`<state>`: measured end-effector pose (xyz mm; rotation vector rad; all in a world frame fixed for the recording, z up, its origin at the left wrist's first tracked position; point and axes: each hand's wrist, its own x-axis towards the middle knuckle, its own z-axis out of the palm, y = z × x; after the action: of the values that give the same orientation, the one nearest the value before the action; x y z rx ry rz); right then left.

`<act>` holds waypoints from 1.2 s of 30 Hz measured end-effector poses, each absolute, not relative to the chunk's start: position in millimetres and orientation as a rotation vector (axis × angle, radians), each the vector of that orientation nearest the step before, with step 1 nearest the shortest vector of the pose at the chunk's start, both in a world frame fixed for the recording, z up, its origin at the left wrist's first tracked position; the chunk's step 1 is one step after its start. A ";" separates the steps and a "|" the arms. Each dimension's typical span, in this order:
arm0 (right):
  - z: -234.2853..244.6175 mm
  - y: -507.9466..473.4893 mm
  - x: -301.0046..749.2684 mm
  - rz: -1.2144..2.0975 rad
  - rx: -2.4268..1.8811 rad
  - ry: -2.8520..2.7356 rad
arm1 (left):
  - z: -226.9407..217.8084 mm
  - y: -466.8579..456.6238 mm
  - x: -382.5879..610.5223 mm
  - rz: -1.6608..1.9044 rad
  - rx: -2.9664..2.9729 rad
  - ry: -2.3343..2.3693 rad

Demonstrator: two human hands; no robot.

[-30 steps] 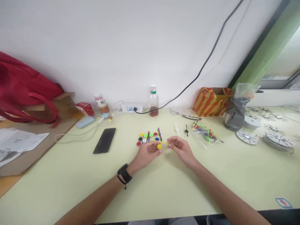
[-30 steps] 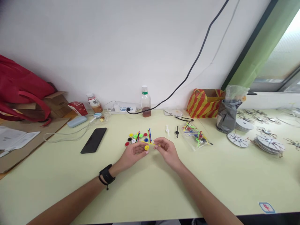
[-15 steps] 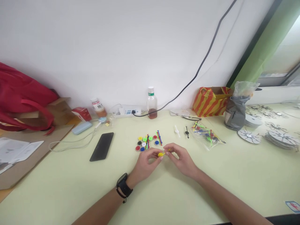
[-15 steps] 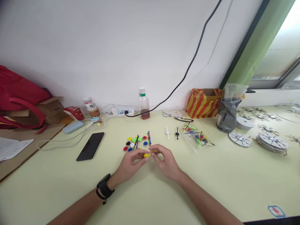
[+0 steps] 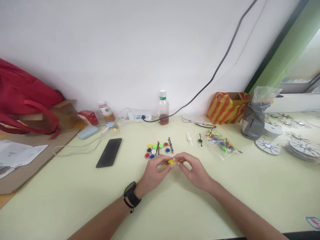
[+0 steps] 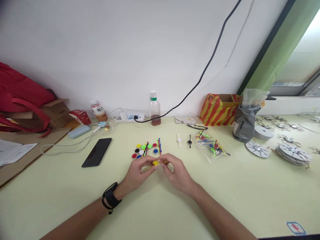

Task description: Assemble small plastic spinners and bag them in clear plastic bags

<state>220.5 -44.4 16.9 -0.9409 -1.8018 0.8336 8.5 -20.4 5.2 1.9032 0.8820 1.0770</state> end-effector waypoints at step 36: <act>15.0 -38.7 234.7 0.690 -1.018 -2.155 | 12.1 -25.1 2.5 0.824 2.424 0.987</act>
<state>234.7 -38.7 15.0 -1.0184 -2.1548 0.6902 2.5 -25.1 12.1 2.4238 0.9869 0.8237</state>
